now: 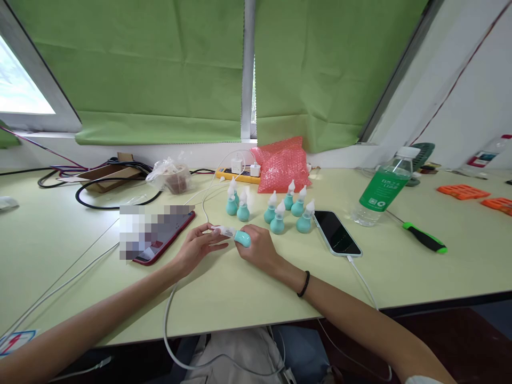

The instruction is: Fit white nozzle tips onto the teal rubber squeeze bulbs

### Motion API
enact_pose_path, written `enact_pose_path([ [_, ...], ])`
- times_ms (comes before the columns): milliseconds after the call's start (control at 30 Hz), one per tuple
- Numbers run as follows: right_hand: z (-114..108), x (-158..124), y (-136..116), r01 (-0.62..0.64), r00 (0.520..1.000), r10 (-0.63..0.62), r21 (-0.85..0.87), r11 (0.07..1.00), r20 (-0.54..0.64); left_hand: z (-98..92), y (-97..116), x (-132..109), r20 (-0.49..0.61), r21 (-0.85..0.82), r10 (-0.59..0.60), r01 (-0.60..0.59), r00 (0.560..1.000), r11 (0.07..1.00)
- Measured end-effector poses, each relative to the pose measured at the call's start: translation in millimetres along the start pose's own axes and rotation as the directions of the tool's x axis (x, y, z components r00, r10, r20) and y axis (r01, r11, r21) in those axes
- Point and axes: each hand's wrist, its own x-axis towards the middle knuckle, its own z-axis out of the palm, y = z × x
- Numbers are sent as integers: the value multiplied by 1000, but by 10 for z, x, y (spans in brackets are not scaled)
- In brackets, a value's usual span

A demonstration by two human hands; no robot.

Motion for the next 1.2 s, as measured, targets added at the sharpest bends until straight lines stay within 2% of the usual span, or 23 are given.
enact_pose_path([
  [267, -33, -8, -28, -42, 994, 44, -22, 999, 96, -36, 8, -13, 44, 99, -66, 61, 997, 993],
  [433, -36, -14, -50, -90, 988, 90, 0, 996, 122, -27, 20, -20, 48, 101, -73, 68, 996, 993],
  [933, -30, -26, -82, -149, 985, 134, 152, 977, 107, -28, 55, -27, 102, 90, -84, 75, 991, 993],
  [1200, -21, -18, -95, -164, 985, 149, 183, 969, 92, -34, 26, -19, 76, 111, -59, 50, 995, 993],
])
